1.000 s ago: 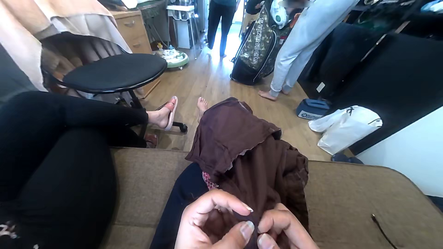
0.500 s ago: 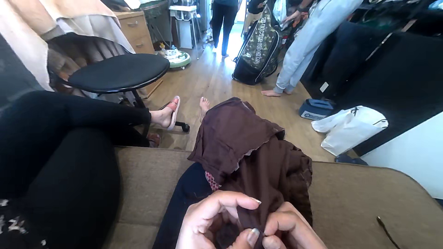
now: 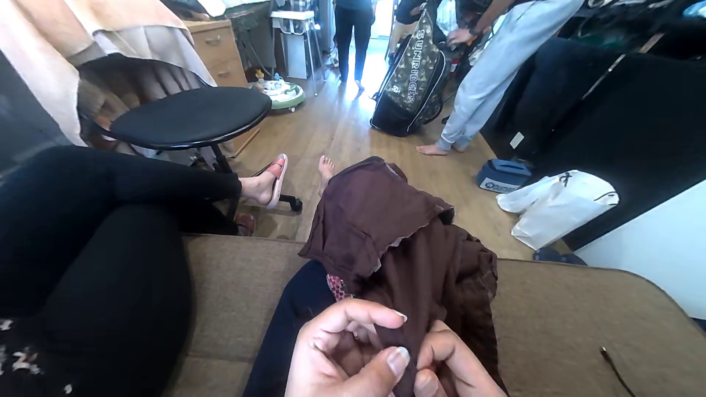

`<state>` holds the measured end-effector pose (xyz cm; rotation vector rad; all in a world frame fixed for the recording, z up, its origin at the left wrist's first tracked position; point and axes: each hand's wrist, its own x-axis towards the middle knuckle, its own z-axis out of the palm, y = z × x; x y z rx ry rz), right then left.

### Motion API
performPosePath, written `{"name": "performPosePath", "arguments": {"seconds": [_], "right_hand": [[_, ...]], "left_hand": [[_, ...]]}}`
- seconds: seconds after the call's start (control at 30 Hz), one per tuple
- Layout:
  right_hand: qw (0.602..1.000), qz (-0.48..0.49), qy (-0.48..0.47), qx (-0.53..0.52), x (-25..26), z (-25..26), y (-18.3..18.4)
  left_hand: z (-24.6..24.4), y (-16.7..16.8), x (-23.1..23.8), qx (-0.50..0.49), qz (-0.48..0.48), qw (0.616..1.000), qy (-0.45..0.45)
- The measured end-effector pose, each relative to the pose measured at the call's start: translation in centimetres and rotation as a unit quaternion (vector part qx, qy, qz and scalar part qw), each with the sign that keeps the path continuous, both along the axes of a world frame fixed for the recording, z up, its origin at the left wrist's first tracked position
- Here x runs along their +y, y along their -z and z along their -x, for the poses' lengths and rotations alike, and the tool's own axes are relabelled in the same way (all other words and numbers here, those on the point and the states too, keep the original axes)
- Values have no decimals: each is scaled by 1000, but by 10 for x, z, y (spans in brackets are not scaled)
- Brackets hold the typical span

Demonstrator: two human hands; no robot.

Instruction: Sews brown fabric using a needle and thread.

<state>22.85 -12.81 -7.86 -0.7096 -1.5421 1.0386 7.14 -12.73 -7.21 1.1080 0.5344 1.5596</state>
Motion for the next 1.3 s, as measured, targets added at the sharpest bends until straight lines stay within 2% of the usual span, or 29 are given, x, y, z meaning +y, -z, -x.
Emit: {"name": "performPosePath", "arguments": {"seconds": [0.33,0.63,0.93,1.07,1.3], "right_hand": [[999,10,-15,30,-2,3,-1],[1000,-16,-1,17,-3,0,-4],[998,8,-6,55,-1,0,-2],[998,18,-22,58,1,-2,-1],[999,21,-25,27,0,-3,-3]], "left_hand": [[-2,2,-3,24,-53,997,-45],[9,3,0,147,-148,973,-103],[6,4,0,117,-128,984,-52],[6,4,0,66,-79,994,-25],[2,4,-2,27,-23,999,-40]]}}
